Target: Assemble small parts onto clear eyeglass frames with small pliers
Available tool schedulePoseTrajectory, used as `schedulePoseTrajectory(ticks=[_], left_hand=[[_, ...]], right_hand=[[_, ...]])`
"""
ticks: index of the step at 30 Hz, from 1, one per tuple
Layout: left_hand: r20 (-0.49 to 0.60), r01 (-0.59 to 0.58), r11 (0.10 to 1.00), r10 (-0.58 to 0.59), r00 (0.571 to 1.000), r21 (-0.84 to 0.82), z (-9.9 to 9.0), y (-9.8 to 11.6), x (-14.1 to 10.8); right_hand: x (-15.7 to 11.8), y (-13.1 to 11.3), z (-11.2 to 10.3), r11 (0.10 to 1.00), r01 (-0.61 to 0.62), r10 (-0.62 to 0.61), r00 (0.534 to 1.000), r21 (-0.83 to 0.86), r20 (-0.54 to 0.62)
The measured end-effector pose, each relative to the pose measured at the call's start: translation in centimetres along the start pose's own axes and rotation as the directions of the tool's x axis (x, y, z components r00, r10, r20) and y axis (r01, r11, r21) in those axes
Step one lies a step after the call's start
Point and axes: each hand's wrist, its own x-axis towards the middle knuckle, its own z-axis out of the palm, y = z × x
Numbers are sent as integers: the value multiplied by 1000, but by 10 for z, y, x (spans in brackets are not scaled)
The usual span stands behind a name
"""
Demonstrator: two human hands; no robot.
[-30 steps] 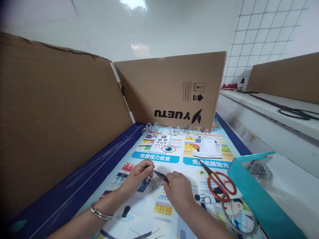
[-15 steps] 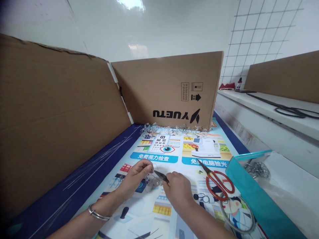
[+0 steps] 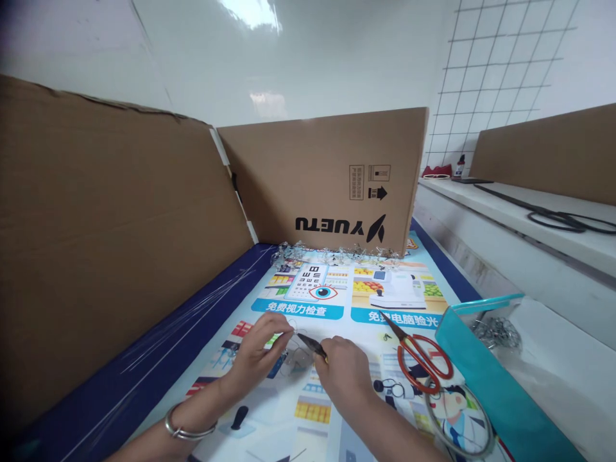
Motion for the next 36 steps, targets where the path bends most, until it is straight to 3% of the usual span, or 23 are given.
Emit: schedulePoseTrajectory(ticks=[4,10,21,30,36], left_hand=[[94,6,1000,-8,996,15,1,-2,0],[123,108,994,-103,987,-33,2,-6,0],[203,167,982,-146,968,-91,1,-8,2],[182,294,934,-259,949,-204,0,-6,6],[181,286,939,-253,950,-191,-1,-6,6]], right_hand=[[0,1,3,1000,11,-11,1000,19,-13],[1,1,4,1000,9,-9,1000,16,-15],[1,0,3,1000,10,-10,1000,16,4],[2,-1,4,999,31,-31,1000,30,3],[2,-2,4,999,38,-38,999,32,1]])
